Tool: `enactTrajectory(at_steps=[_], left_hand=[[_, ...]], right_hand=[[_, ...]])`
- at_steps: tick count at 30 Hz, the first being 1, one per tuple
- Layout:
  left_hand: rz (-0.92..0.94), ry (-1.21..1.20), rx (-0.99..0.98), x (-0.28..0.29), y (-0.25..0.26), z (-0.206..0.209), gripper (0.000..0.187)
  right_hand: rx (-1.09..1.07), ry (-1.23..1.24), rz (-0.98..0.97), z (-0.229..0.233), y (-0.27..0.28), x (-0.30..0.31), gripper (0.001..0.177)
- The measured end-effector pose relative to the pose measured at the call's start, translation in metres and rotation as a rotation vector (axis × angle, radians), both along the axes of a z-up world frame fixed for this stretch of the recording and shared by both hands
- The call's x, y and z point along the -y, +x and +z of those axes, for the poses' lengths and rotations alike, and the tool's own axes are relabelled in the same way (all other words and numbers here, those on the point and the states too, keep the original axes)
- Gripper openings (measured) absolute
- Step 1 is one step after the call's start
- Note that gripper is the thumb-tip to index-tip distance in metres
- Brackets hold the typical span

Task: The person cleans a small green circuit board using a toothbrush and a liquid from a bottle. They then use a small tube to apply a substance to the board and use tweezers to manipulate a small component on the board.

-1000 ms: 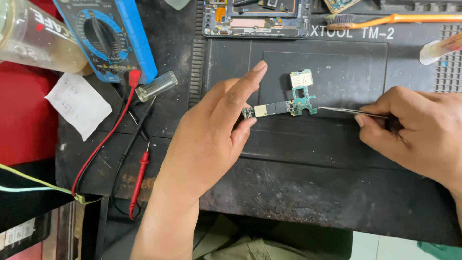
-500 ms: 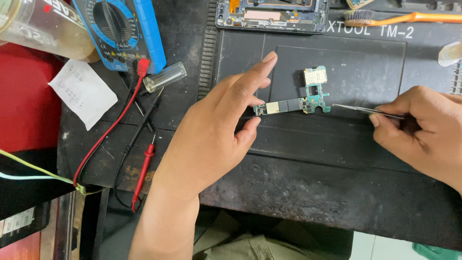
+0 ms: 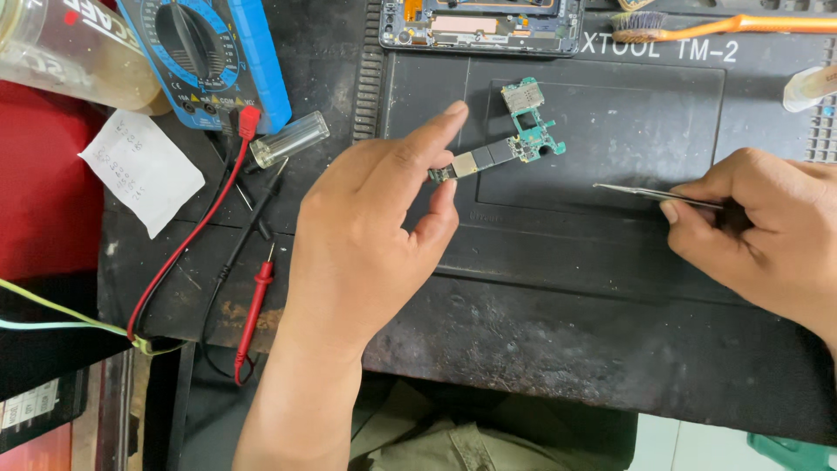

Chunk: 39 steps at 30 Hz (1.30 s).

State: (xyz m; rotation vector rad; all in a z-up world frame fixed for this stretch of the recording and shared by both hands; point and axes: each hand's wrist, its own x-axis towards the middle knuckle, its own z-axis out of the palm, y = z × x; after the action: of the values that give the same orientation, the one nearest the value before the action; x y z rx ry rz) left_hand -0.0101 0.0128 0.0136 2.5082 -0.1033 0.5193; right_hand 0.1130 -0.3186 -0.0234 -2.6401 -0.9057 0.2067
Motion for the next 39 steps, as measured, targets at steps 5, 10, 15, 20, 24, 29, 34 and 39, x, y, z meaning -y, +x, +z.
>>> enactTrajectory(at_steps=[5,10,15,20,24,29,34,39], left_hand=[[-0.083,-0.135,-0.087,0.011,0.000,0.000,0.053],[-0.215,-0.080,-0.063,0.019,0.003,0.000,0.040],[-0.049,0.193,0.116,0.007,0.013,0.001,0.029],[-0.065,0.484,0.084,0.016,0.036,0.037,0.032],[-0.287,0.475,0.131,0.016,0.071,0.038,0.031],[-0.309,0.429,0.042,0.025,0.081,0.013,0.062],[-0.254,0.541,0.053,0.019,0.075,0.016,0.066],[-0.209,0.485,-0.166,0.013,0.065,0.022,0.072]], right_hand=[[0.008,-0.082,0.007,-0.005,0.004,0.006,0.027],[0.053,0.052,0.024,0.011,-0.001,-0.007,0.016],[0.134,0.038,0.097,0.006,0.002,-0.002,0.016],[0.178,0.014,0.065,0.005,-0.001,0.000,0.015],[0.171,-0.010,0.095,0.010,0.002,0.001,0.019],[0.199,-0.072,0.121,0.006,0.008,0.012,0.026],[0.178,-0.084,0.107,0.009,0.007,0.008,0.026],[0.106,-0.050,0.080,0.008,0.005,0.009,0.023]])
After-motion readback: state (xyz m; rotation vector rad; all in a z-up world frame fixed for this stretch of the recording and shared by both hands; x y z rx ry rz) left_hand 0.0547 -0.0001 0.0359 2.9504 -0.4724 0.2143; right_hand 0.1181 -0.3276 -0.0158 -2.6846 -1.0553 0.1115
